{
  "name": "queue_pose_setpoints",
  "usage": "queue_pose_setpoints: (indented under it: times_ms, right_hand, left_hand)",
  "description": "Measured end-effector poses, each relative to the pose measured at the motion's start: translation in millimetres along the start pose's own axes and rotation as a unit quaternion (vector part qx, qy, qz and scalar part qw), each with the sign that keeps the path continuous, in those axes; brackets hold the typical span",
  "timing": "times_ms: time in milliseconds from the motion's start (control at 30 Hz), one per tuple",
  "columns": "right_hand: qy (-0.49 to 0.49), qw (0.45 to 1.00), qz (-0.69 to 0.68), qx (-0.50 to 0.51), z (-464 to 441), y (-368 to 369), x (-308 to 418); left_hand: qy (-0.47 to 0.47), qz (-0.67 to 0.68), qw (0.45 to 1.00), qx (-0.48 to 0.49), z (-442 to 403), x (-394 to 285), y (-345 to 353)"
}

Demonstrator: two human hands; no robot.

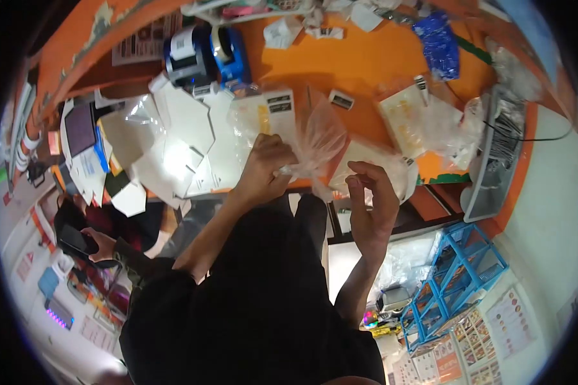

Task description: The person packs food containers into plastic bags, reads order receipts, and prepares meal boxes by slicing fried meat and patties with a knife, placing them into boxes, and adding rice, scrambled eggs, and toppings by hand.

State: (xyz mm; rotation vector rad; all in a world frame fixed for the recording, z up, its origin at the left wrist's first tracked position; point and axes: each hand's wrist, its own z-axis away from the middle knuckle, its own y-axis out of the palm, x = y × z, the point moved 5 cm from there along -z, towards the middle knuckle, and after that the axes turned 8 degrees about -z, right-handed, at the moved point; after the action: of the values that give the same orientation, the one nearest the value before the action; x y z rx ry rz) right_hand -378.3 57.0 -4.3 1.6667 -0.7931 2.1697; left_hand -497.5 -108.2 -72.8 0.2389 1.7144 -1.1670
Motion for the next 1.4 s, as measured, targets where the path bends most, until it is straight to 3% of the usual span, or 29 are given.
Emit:
queue_pose_setpoints:
  times_ms: [133,267,433,533,633,733,767,867,933,1100,1233,1267,1400]
  right_hand:
    - [0.031,0.999,-0.007,0.022,16.7,5.3,-11.2]
    - [-0.014,0.999,-0.04,-0.024,38.3,-13.0,-1.4]
    - [0.102,0.985,-0.028,-0.138,79.1,-45.3,-29.5]
    - [0.109,0.967,0.071,-0.218,84.7,-52.2,-54.0]
    - [0.129,0.934,0.284,-0.173,79.6,-44.8,-93.5]
    - [0.062,0.931,0.296,-0.204,81.6,-37.1,-129.5]
    - [0.124,0.944,0.226,-0.204,87.3,-39.1,-138.2]
    - [0.159,0.934,-0.027,-0.318,99.3,-39.1,-166.5]
    - [0.084,0.933,0.277,-0.215,95.4,-37.8,-144.0]
    - [0.09,0.962,0.127,-0.226,91.6,-46.8,-122.0]
    - [0.04,0.964,0.146,-0.217,106.3,-41.6,-121.7]
    - [0.03,0.966,0.147,-0.212,105.9,-39.8,-124.9]
    - [0.031,0.966,0.126,-0.223,113.5,-28.4,-133.8]
  left_hand:
    - [-0.014,-0.023,0.999,-0.046,13.3,-1.6,-0.7]
    - [-0.049,-0.132,0.99,-0.023,7.8,-18.4,-16.7]
    - [-0.058,-0.138,0.989,-0.013,24.0,-2.3,5.4]
    - [-0.057,-0.226,0.972,-0.023,39.1,5.9,22.6]
    - [-0.081,-0.248,0.965,-0.02,40.8,12.2,29.3]
    - [-0.11,-0.268,0.957,-0.013,47.7,28.2,35.0]
    - [-0.122,-0.276,0.953,-0.005,45.0,25.6,33.8]
    - [-0.109,-0.245,0.963,-0.03,54.3,36.2,40.0]
    - [-0.092,-0.246,0.965,-0.021,45.3,24.9,36.7]
    - [-0.037,-0.236,0.971,-0.027,47.6,21.9,37.6]
    - [-0.013,-0.322,0.942,-0.098,64.8,17.2,49.5]
    - [0.007,-0.324,0.933,-0.156,66.6,13.0,52.1]
    - [0.057,-0.304,0.938,-0.156,89.1,51.5,66.7]
